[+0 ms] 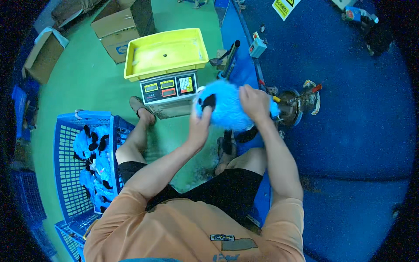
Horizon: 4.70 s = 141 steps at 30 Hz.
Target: Weighing and stuffing blue plush toys using a filling machine.
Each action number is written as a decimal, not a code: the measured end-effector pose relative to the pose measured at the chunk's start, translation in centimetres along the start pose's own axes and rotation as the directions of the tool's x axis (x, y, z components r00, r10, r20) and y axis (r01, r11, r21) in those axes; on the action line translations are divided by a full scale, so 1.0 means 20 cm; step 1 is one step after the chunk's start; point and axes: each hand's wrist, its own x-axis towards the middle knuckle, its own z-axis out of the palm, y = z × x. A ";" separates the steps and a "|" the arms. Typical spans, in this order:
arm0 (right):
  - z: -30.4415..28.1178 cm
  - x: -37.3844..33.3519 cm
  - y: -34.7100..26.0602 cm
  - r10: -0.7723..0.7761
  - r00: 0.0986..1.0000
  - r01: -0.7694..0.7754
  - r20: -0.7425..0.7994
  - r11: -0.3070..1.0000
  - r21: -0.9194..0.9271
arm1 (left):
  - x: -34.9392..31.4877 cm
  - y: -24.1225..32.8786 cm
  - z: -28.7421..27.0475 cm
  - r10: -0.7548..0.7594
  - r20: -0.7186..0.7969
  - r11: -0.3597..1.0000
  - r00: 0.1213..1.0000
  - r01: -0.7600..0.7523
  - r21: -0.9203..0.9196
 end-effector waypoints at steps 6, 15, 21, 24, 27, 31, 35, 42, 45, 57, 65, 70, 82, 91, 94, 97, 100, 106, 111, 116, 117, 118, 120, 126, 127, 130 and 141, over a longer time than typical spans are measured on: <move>0.01 0.00 -0.03 -0.083 0.996 0.081 -0.041 0.996 -0.045 | 0.00 0.02 -0.06 0.002 0.011 0.992 1.000 0.000 -0.126; 0.01 0.00 0.02 -0.204 0.970 0.207 -0.128 0.978 0.008 | -0.08 0.02 0.04 -0.012 -0.267 1.000 0.964 0.015 0.010; 0.03 0.02 -0.12 -0.178 0.971 0.181 -0.156 0.983 0.003 | -0.10 0.02 -0.10 -0.104 -0.176 0.968 0.979 0.058 -0.246; 0.05 0.03 -0.24 -0.147 0.984 0.152 -0.104 0.987 0.048 | -0.12 0.07 -0.19 -0.105 -0.219 0.965 0.970 0.046 -0.259; 0.06 0.05 -0.32 -0.130 0.989 0.136 -0.068 0.988 0.076 | -0.15 0.08 -0.21 -0.097 -0.270 0.960 0.958 0.018 -0.281; 0.06 0.07 -0.39 -0.105 0.994 0.106 -0.014 0.989 0.106 | -0.16 0.05 -0.21 -0.088 -0.340 0.925 0.936 -0.051 -0.378; 0.07 0.10 -0.47 -0.079 0.996 0.073 0.044 0.989 0.125 | -0.14 -0.15 -0.26 -0.206 -0.106 0.926 0.973 0.159 -0.341; 0.09 0.12 -0.50 -0.096 0.993 0.085 0.072 0.986 0.146 | -0.11 -0.02 -0.14 -0.184 -0.164 0.893 0.969 0.095 -0.439; 0.08 0.11 -0.50 -0.151 0.988 0.142 0.043 0.975 0.172 | -0.12 -0.01 -0.08 -0.277 -0.269 0.910 0.922 0.162 -0.382; -0.02 0.01 -0.19 -0.119 0.987 0.127 0.105 0.989 -0.073 | -0.15 -0.13 -0.01 -0.072 -0.187 0.997 0.980 0.063 -0.053; 0.00 0.03 -0.24 -0.075 0.989 0.079 0.124 0.996 -0.028 | -0.10 -0.13 -0.09 -0.216 -0.179 0.967 0.960 0.186 -0.173; 0.00 0.05 -0.28 -0.111 0.982 0.110 0.150 0.994 0.017 | -0.15 -0.19 -0.11 -0.273 -0.199 0.952 0.941 0.234 -0.198; 0.01 0.06 -0.32 0.016 0.977 -0.035 0.212 0.996 0.084 | -0.08 0.00 -0.13 -0.252 -0.160 0.949 0.954 0.211 -0.235; 0.04 0.08 -0.34 0.039 0.969 -0.074 0.244 0.988 0.137 | -0.08 0.06 -0.18 -0.316 -0.152 0.922 0.936 0.265 -0.283; 0.05 0.09 -0.36 0.029 0.969 -0.069 0.247 0.985 0.155 | -0.08 0.08 -0.20 -0.350 -0.130 0.910 0.928 0.303 -0.283; 0.05 0.09 -0.38 0.022 0.969 -0.065 0.248 0.984 0.167 | -0.08 0.08 -0.22 -0.352 -0.121 0.907 0.928 0.306 -0.290; 0.05 0.10 -0.40 0.020 0.966 -0.067 0.258 0.982 0.177 | -0.08 0.06 -0.25 -0.336 -0.113 0.905 0.935 0.287 -0.315; 0.03 0.12 -0.45 0.014 0.966 -0.074 0.258 0.972 0.225 | -0.07 0.06 -0.29 -0.313 -0.101 0.909 0.945 0.266 -0.322; 0.12 0.14 -0.44 0.032 0.957 -0.105 0.288 0.964 0.244 | -0.08 0.17 -0.29 -0.291 -0.149 0.925 0.945 0.239 -0.294; 0.15 0.12 -0.29 -0.014 0.965 -0.089 0.261 0.920 0.381 | -0.03 0.38 -0.45 -0.180 -0.291 0.979 0.940 0.142 -0.148; 0.09 0.10 -0.26 0.063 0.957 -0.145 0.285 0.949 0.280 | 0.02 0.49 -0.49 -0.158 -0.325 0.978 0.932 0.101 -0.184; 0.05 0.07 -0.21 0.099 0.948 -0.170 0.304 0.961 0.218 | 0.09 0.56 -0.61 -0.199 -0.310 0.980 0.930 0.178 -0.094; 0.04 0.08 -0.14 0.170 0.936 -0.222 0.307 0.964 0.145 | 0.25 0.67 -0.71 -0.098 -0.262 0.972 0.960 0.035 -0.234; -0.04 0.10 -0.25 0.192 0.936 -0.223 0.295 0.972 0.076 | 0.69 0.81 -0.75 0.040 -0.155 0.892 0.987 -0.105 -0.440; -0.04 0.10 -0.25 0.197 0.938 -0.227 0.285 0.971 0.077 | 0.75 0.77 -0.74 0.012 -0.162 0.886 0.987 -0.086 -0.455; -0.03 0.11 -0.26 0.199 0.946 -0.228 0.256 0.969 0.090 | 0.88 0.61 -0.73 -0.066 -0.192 0.865 0.979 -0.040 -0.500; -0.01 0.10 -0.29 0.140 0.964 -0.166 0.226 0.981 0.101 | 0.52 -0.15 -0.87 -0.047 -0.462 0.971 0.886 0.148 0.187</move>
